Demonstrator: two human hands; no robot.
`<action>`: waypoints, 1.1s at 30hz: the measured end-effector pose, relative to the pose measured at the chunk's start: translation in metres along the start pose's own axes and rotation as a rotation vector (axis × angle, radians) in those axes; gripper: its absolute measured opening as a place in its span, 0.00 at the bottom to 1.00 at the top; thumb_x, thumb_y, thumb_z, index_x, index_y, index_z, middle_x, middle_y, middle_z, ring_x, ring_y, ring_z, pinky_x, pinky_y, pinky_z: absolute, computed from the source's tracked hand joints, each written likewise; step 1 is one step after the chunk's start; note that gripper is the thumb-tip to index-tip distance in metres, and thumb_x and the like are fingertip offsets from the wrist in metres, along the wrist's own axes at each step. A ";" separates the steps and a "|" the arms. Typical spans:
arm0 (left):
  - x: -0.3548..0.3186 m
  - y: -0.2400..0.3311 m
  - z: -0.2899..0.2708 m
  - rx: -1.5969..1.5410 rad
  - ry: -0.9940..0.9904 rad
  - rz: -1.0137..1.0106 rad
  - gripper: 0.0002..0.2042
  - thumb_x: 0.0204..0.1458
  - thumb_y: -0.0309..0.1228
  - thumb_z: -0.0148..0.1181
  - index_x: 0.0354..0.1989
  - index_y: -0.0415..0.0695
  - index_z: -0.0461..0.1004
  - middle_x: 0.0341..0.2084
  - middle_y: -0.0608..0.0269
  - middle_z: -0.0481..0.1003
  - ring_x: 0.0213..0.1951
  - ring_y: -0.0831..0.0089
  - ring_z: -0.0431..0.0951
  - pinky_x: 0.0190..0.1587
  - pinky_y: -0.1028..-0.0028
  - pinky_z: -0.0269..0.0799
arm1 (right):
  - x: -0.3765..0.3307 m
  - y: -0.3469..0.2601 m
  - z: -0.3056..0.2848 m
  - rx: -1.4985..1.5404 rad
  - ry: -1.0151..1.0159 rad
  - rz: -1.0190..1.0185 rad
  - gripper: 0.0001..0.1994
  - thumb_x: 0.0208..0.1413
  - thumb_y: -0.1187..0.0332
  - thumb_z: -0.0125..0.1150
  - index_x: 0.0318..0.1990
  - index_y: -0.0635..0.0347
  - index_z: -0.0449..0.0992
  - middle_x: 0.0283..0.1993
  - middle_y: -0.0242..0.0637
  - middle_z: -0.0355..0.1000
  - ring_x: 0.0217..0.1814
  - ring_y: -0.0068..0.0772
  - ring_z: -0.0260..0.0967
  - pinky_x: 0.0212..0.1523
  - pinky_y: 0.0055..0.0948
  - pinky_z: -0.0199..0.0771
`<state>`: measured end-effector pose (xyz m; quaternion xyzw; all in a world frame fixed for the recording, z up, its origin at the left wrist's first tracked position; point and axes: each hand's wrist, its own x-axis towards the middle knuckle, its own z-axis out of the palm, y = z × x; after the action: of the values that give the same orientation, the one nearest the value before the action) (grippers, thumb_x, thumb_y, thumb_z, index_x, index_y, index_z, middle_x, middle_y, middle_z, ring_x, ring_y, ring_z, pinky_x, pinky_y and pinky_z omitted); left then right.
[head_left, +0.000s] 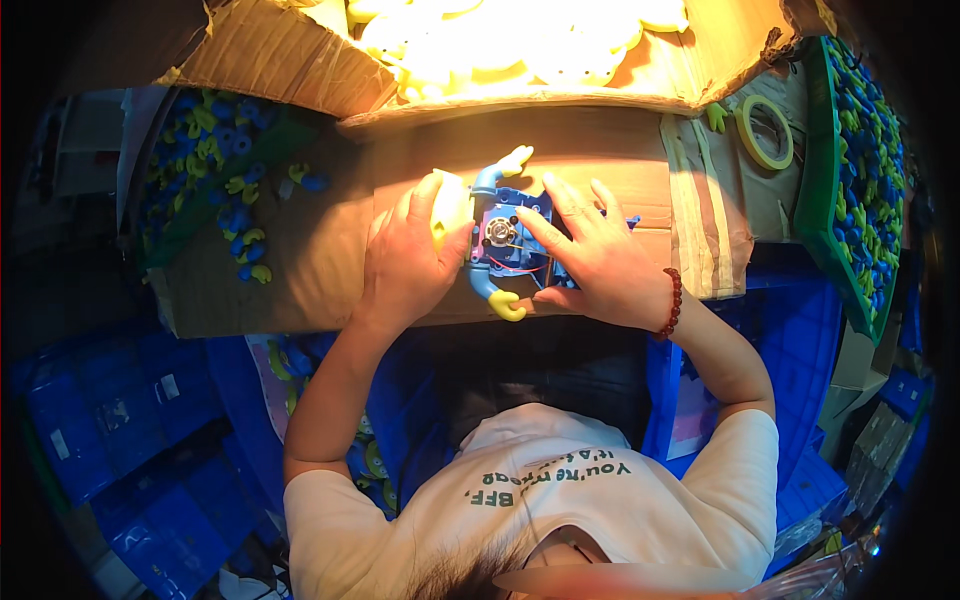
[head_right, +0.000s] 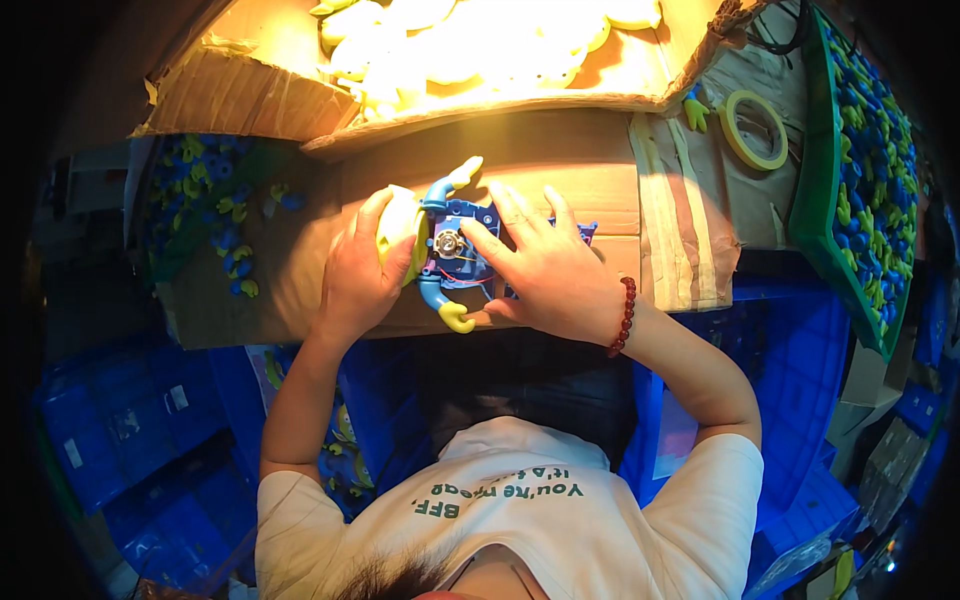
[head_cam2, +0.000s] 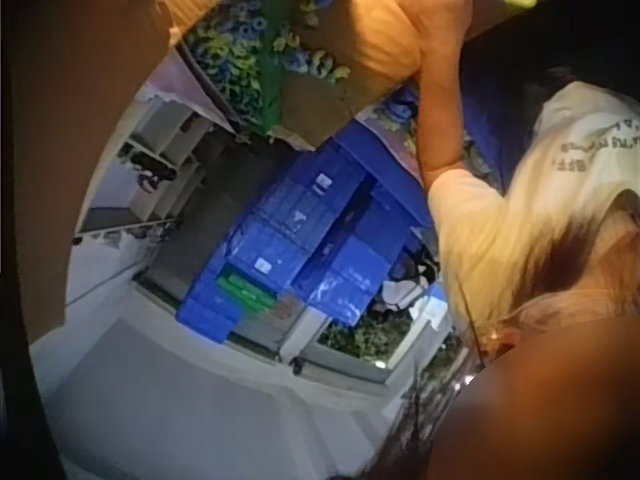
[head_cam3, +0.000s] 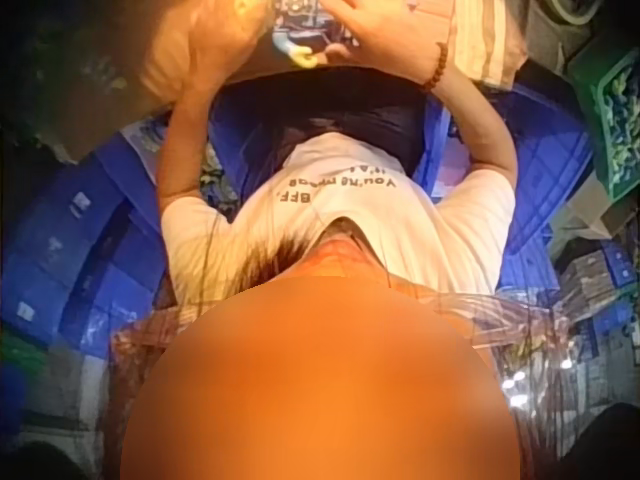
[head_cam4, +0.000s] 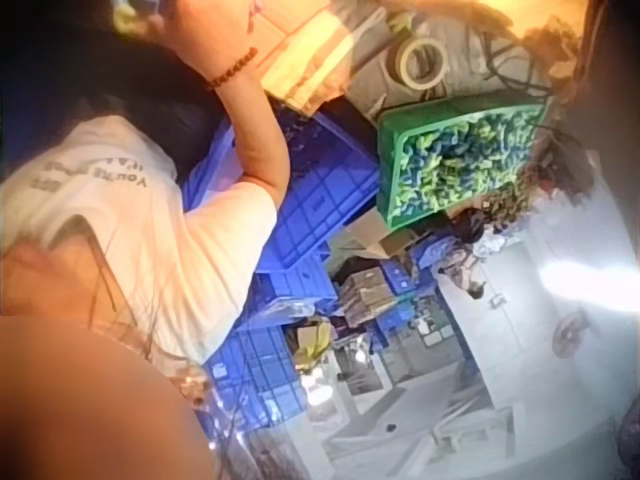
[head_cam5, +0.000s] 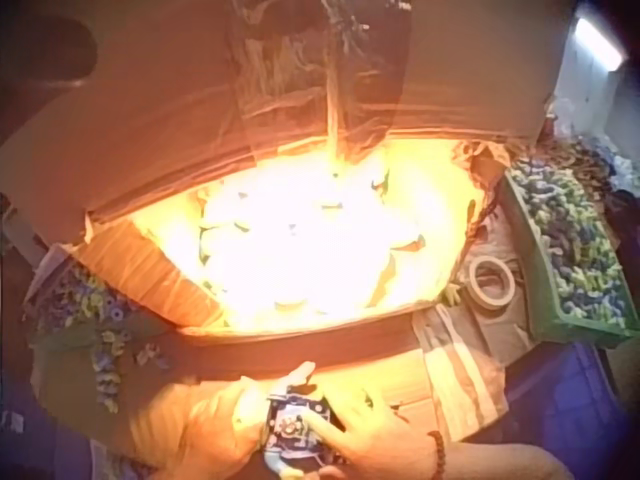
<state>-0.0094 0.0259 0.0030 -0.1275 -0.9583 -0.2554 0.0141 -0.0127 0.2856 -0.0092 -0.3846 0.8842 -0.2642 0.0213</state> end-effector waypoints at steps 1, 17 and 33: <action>0.001 0.001 0.000 0.018 0.000 -0.004 0.27 0.61 0.43 0.58 0.62 0.38 0.65 0.50 0.42 0.76 0.51 0.44 0.76 0.56 0.55 0.70 | 0.000 0.000 0.000 -0.005 0.001 -0.001 0.48 0.39 0.55 0.80 0.69 0.56 0.61 0.72 0.62 0.54 0.72 0.61 0.56 0.71 0.62 0.48; -0.005 0.019 -0.005 0.104 -0.180 -0.177 0.29 0.59 0.45 0.61 0.64 0.42 0.64 0.55 0.44 0.73 0.59 0.49 0.72 0.60 0.58 0.66 | -0.008 0.000 -0.018 -0.016 -0.126 -0.026 0.52 0.39 0.54 0.80 0.73 0.55 0.57 0.75 0.61 0.50 0.77 0.58 0.49 0.72 0.64 0.46; 0.014 0.056 0.005 0.098 -0.298 0.403 0.21 0.45 0.34 0.72 0.49 0.51 0.76 0.50 0.67 0.76 0.66 0.61 0.65 0.65 0.41 0.55 | -0.070 0.034 0.004 0.254 0.231 0.113 0.52 0.37 0.67 0.78 0.73 0.57 0.55 0.71 0.58 0.56 0.73 0.61 0.54 0.74 0.63 0.43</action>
<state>-0.0084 0.0785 0.0267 -0.3513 -0.9163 -0.1789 -0.0703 0.0151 0.3518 -0.0407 -0.2957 0.8606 -0.4143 -0.0171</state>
